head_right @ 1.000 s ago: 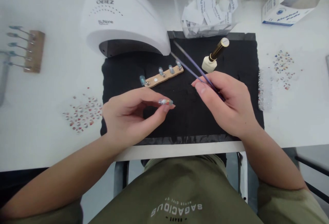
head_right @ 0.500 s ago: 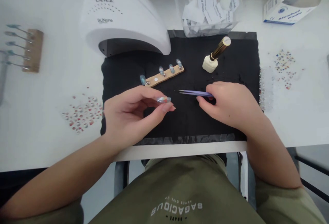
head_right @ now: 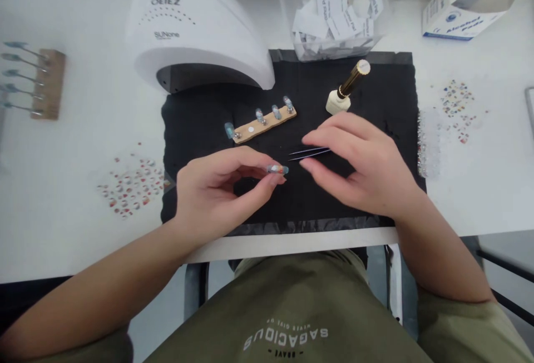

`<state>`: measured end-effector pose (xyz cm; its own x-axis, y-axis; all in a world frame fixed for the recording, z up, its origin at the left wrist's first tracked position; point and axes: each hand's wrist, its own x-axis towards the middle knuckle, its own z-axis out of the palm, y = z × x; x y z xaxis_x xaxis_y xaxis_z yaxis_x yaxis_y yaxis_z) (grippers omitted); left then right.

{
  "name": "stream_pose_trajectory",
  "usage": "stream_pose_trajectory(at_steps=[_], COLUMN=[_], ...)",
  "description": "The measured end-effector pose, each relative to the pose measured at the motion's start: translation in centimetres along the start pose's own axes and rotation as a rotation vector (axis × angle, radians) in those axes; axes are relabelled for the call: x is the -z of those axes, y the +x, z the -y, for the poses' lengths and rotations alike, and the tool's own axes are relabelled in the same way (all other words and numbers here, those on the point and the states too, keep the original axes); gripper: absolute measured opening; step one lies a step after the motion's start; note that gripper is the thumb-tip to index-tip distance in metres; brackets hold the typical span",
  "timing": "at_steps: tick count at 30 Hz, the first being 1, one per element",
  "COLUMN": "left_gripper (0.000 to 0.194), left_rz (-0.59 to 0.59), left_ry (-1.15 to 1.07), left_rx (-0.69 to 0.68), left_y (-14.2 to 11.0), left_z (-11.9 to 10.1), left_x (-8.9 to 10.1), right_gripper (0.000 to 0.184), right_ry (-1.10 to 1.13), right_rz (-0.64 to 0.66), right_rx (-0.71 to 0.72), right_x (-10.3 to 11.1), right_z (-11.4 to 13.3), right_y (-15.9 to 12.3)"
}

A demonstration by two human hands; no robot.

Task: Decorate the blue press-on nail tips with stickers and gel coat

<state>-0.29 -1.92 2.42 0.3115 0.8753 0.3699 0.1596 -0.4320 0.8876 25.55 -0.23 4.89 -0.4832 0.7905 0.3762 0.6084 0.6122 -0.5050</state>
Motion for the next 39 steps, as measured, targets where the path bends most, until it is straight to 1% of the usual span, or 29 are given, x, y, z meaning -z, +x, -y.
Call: stream_pose_trajectory(at_steps=[3, 7, 16, 22, 24, 25, 26, 28, 29, 30, 31, 33, 34, 36, 39], left_gripper=[0.012, 0.01, 0.013, 0.014, 0.013, 0.013, 0.013, 0.012, 0.011, 0.011, 0.01, 0.01, 0.01, 0.01, 0.01], left_rz=[0.003, 0.017, 0.072, 0.08, 0.068, 0.058, 0.047, 0.021, 0.009, -0.001, -0.009, -0.012, -0.012, -0.015, -0.02], left_ry=[0.018, 0.066, 0.134, 0.145, 0.123, 0.109, 0.097, 0.083, 0.08, 0.075, 0.066, 0.043, 0.036, 0.031, 0.033], left_rx=[-0.019, -0.019, -0.038, -0.031, -0.024, -0.015, -0.003, 0.027, 0.042, 0.055, 0.065, 0.081, 0.087, 0.09, 0.087], left_y=[0.1, 0.3, 0.3, 0.3, 0.3, 0.2, 0.2, 0.2, 0.2, 0.2, 0.2, 0.3, 0.3, 0.2, 0.1], left_z=[-0.1, -0.3, -0.4, -0.5, -0.5, -0.5, -0.4, -0.3, -0.3, -0.3, -0.3, -0.3, -0.3, -0.3, -0.1], left_x=[0.0, 0.1, 0.4, 0.4, 0.3, 0.3, 0.2, 0.0, 0.0, -0.1, -0.1, -0.1, -0.2, -0.2, -0.2], right_gripper=[0.023, 0.026, 0.024, 0.019, 0.019, 0.02, 0.023, 0.029, 0.032, 0.032, 0.038, 0.052, 0.054, 0.049, 0.028], right_ry=[0.164, 0.216, 0.232, 0.225, 0.223, 0.206, 0.181, 0.133, 0.129, 0.15, 0.178, 0.224, 0.242, 0.241, 0.199], right_rz=[-0.014, 0.018, 0.02, 0.005, -0.05, -0.117, -0.208, -0.46, -0.568, -0.711, -0.784, -0.733, -0.717, -0.647, -0.619], right_rx=[0.107, 0.223, 0.24, 0.242, 0.206, 0.179, 0.149, 0.08, 0.037, -0.018, -0.048, -0.15, -0.203, -0.279, -0.285], right_x=[-0.2, -0.7, -1.4, -1.8, -1.7, -1.7, -1.6, -1.6, -1.6, -1.6, -1.7, -2.0, -2.1, -2.3, -2.2], right_z=[1.2, 1.4, 1.4, 1.6, 1.6, 1.5, 1.3, 0.3, -0.5, -1.4, -2.4, -4.6, -5.5, -6.9, -7.2], right_y=[0.0, 0.0, 0.1, 0.0, 0.0, 0.0, 0.1, 0.2, 0.3, 0.5, 0.7, 1.0, 1.2, 1.5, 1.9])
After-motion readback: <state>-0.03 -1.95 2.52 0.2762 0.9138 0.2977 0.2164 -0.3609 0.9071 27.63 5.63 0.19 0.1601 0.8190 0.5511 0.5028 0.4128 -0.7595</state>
